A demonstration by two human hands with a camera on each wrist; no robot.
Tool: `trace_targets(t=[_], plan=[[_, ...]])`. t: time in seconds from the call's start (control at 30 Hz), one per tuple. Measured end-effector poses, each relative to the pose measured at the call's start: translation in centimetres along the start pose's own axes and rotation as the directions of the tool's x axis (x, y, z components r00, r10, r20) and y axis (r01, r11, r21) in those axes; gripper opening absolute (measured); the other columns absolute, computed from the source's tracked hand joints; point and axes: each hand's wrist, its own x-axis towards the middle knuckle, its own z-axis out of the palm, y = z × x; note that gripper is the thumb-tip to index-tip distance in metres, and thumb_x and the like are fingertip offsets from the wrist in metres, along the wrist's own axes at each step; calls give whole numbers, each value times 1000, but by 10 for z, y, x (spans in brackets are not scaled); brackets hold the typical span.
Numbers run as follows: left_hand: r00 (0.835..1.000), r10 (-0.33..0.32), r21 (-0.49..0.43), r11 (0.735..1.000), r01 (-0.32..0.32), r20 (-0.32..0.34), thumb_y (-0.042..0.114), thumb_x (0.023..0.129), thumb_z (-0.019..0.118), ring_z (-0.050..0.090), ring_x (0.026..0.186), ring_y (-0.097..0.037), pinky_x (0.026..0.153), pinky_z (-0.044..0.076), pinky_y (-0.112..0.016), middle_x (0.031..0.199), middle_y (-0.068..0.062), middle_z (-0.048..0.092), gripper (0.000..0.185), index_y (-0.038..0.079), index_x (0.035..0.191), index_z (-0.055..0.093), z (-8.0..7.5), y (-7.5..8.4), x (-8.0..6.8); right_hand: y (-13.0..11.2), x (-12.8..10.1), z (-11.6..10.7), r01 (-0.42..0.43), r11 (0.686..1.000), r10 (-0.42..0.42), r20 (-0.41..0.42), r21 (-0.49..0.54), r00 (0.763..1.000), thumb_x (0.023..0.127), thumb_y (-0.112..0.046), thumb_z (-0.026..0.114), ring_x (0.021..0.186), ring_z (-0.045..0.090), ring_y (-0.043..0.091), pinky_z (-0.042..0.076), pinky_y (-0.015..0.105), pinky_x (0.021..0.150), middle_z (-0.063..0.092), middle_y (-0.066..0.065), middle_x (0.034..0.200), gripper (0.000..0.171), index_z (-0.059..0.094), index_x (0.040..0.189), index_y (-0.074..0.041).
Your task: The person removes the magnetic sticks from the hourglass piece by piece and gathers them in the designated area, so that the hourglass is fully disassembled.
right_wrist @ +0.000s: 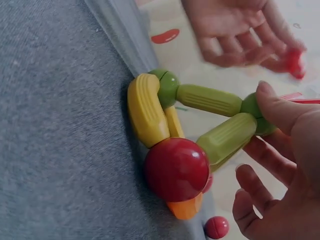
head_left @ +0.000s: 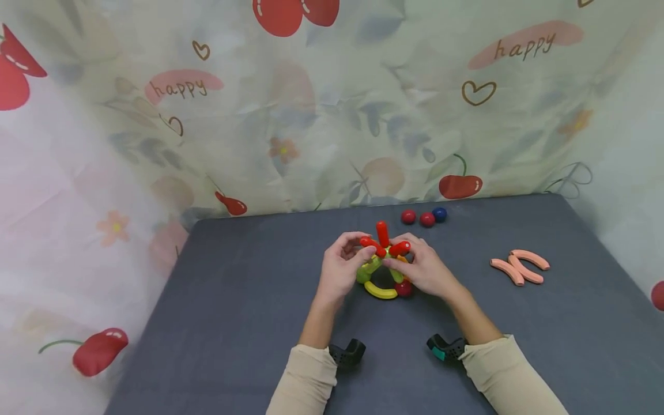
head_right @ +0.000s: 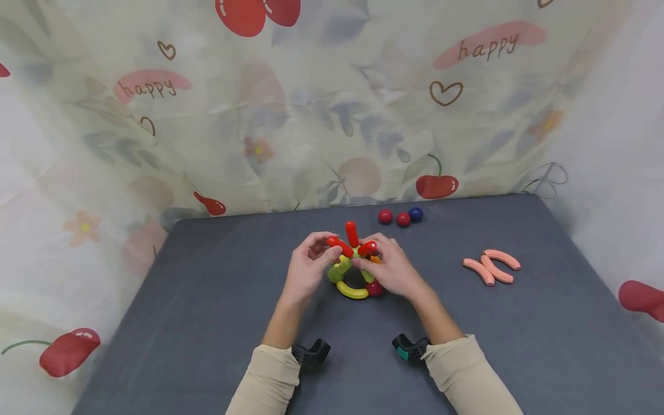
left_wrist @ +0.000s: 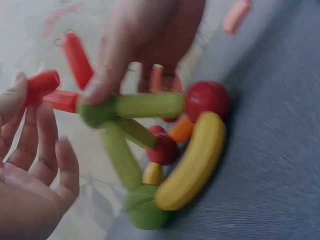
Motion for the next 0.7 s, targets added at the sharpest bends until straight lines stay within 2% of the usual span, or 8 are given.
trace_targets(t=[0.07,0.13,0.27,0.37,0.43,0.57,0.63,0.7], plan=[[1000,9,-34,999,-10,-20,20,94,75,66,88,-25,88,59,-51,113,-9,69,33,11,124,66,-7,2,-2,0,0,3,-8,1000,7,-6,-4,1000,92,-31,77,105,52,26,49,32,78,65,4,120,32,69,118,-15],[998,29,-27,999,-30,-51,19,95,73,67,90,-28,89,58,-52,116,-9,68,35,10,128,64,-16,4,-6,0,0,5,-12,1000,12,-12,-8,1000,91,-32,78,104,51,26,47,34,80,65,5,121,32,70,116,-14],[989,27,38,999,-22,-143,20,94,75,68,91,-27,85,60,-37,117,-7,70,35,11,127,66,-41,5,-19,1,-3,7,-17,1000,17,-16,-23,1000,92,-35,77,102,50,24,45,37,85,63,6,124,32,71,115,-12],[979,2,125,992,24,-205,25,91,78,67,92,-21,79,57,-26,117,-4,71,33,14,121,71,-63,2,-29,3,-7,4,-37,999,36,-28,-22,999,93,-33,76,104,50,23,45,37,85,62,6,125,30,71,114,-12],[970,-4,194,980,54,-245,28,90,80,66,92,-20,75,54,-25,116,-4,71,32,16,118,73,-80,1,-35,3,-9,2,-49,999,49,-34,-10,998,93,-32,75,110,49,23,46,37,84,61,6,126,28,71,113,-12],[946,-35,341,928,149,-321,31,90,80,64,92,-19,72,51,-26,114,-2,72,32,18,118,74,-120,0,-47,2,-7,4,-30,999,30,-24,15,999,94,-32,74,118,47,26,45,44,91,59,5,130,25,75,108,-11],[934,-68,420,880,222,-350,32,91,78,63,91,-20,71,49,-27,114,-3,73,32,18,120,73,-140,0,-52,1,-5,6,-25,999,25,-17,28,1000,95,-33,74,122,46,27,45,48,94,59,5,131,26,76,107,-11],[922,-108,493,818,295,-372,31,92,77,62,90,-21,71,48,-28,114,-3,73,31,18,120,73,-157,-1,-58,0,-4,9,-28,999,28,-15,38,999,94,-33,74,122,45,28,43,50,96,60,6,130,26,75,107,-10]])
